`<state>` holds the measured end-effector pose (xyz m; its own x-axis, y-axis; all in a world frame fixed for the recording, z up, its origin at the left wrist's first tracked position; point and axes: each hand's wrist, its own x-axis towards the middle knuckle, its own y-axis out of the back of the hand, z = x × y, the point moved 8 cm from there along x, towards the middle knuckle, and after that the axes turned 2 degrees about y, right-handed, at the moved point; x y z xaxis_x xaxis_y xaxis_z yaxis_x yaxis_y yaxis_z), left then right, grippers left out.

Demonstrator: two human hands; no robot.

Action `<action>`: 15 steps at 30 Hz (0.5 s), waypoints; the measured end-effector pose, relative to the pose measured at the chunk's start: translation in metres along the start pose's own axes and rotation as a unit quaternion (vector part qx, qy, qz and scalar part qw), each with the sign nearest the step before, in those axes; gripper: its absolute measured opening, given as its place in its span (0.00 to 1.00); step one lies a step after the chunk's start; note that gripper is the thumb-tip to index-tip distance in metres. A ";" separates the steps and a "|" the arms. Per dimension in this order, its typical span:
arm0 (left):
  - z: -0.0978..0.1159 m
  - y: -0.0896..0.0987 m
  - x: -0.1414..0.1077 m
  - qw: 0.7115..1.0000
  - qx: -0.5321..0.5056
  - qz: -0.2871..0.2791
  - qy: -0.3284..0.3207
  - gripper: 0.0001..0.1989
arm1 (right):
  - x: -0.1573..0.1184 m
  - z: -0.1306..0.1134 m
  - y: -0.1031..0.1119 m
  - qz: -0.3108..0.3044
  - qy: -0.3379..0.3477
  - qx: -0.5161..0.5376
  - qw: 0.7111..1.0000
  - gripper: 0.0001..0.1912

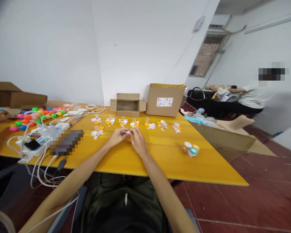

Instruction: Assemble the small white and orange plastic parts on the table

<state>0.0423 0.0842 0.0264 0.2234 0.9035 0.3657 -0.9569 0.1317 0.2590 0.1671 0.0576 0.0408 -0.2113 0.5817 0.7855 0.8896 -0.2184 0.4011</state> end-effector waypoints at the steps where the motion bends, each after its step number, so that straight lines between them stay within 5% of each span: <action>1: 0.000 0.000 0.000 1.000 0.001 0.000 -0.001 0.11 | 0.000 0.000 0.000 0.001 -0.002 -0.001 1.000 0.10; 10: 0.000 0.000 0.000 1.000 -0.002 -0.002 0.006 0.09 | 0.001 -0.004 0.002 0.006 -0.006 0.000 1.000 0.07; 15: -0.004 0.003 0.000 1.000 0.017 0.011 0.015 0.09 | 0.007 -0.015 0.018 0.073 -0.020 0.007 0.997 0.07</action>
<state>0.0391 0.0863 0.0239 0.1953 0.9183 0.3442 -0.9546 0.0976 0.2813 0.1757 0.0466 0.0608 -0.0633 0.5761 0.8149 0.9154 -0.2917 0.2773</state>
